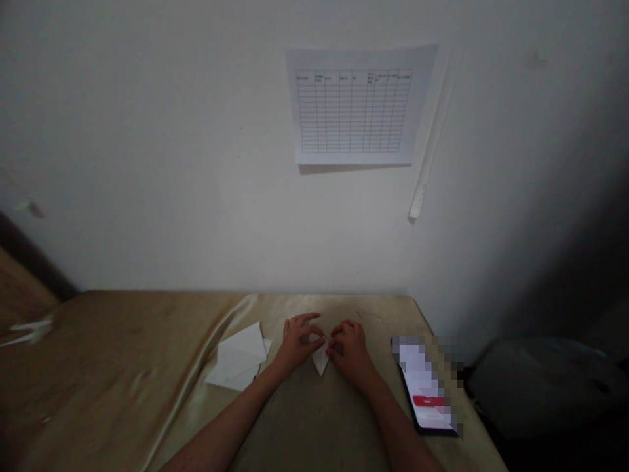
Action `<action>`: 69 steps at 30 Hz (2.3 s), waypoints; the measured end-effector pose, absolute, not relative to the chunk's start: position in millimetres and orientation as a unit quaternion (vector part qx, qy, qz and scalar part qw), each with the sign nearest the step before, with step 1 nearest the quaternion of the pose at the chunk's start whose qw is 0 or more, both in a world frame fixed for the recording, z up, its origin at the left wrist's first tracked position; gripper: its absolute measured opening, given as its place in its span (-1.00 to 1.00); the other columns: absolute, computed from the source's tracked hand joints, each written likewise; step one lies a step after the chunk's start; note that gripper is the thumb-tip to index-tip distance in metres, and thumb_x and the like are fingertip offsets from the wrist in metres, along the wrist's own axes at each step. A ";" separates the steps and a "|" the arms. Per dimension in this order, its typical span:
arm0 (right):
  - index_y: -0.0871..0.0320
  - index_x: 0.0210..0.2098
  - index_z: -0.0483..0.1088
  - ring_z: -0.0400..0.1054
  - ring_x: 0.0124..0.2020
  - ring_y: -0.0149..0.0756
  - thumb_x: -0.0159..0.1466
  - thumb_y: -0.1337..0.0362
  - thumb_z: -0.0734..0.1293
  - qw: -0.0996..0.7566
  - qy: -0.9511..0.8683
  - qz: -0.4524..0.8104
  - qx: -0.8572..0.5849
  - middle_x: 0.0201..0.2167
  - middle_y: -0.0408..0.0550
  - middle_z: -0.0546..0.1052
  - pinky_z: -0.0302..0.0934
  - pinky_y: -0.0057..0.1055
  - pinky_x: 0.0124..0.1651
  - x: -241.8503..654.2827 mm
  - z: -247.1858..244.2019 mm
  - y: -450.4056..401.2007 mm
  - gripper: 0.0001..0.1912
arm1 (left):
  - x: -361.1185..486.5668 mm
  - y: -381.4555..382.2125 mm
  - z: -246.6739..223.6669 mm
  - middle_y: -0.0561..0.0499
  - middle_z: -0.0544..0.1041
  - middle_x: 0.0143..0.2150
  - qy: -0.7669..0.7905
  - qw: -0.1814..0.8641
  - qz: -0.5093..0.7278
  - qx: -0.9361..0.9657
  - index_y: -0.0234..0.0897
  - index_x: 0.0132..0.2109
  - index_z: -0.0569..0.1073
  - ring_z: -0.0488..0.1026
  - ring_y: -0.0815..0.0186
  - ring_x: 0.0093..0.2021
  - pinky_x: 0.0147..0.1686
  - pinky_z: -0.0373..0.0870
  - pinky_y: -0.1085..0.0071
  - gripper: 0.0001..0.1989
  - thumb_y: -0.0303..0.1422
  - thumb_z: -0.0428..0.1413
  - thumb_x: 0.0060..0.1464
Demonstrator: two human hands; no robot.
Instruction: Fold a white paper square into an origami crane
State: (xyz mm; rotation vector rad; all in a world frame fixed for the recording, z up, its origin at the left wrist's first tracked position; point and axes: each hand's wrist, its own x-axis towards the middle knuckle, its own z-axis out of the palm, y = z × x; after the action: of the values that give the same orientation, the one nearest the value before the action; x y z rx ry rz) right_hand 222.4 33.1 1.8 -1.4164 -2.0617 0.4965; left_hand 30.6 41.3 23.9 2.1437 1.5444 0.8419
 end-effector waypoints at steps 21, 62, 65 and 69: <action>0.03 -0.29 0.52 0.17 0.12 -0.14 0.28 0.16 0.35 0.352 -0.767 0.166 -0.510 -0.09 -0.03 0.46 0.05 -0.15 0.25 225.1 -7.0 36.8 -0.88 | 28.3 50.4 12.0 0.06 0.49 0.18 0.552 0.212 0.319 0.741 0.00 -0.21 0.61 0.31 0.06 0.24 0.33 -0.24 -0.26 -0.84 -0.18 0.29 0.01; 0.10 -0.30 0.48 0.17 0.16 -0.09 0.21 0.42 0.33 0.279 -0.773 0.066 -0.566 -0.12 -0.03 0.51 -0.19 -0.01 0.31 215.8 -1.1 29.5 -0.88 | 33.1 48.5 12.6 0.06 0.47 0.19 0.554 0.203 0.352 0.727 0.00 -0.31 0.63 0.31 0.07 0.23 0.32 -0.23 -0.30 -0.98 -0.25 0.28 0.05; 0.08 -0.29 0.48 0.20 0.11 -0.08 0.25 0.35 0.33 0.283 -0.776 0.063 -0.561 -0.15 -0.02 0.50 -0.13 0.00 0.28 217.4 0.4 29.6 -0.92 | 32.7 47.9 14.4 0.06 0.47 0.19 0.551 0.204 0.356 0.727 0.00 -0.29 0.63 0.30 0.09 0.23 0.33 -0.22 -0.28 -0.96 -0.25 0.27 0.07; 0.07 -0.29 0.49 0.21 0.07 -0.07 0.27 0.26 0.32 0.296 -0.780 0.057 -0.548 -0.16 -0.02 0.50 -0.09 0.01 0.25 220.2 -0.5 31.6 -0.91 | 32.1 48.6 15.2 0.08 0.48 0.17 0.554 0.206 0.357 0.724 0.00 -0.30 0.63 0.31 0.11 0.23 0.34 -0.20 -0.23 -0.97 -0.28 0.27 0.07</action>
State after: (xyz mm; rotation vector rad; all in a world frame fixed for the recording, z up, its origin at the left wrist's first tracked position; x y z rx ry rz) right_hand 220.2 31.6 -0.5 -1.4577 -2.0754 0.1528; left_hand 32.1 48.6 15.2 2.0160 1.5429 0.9940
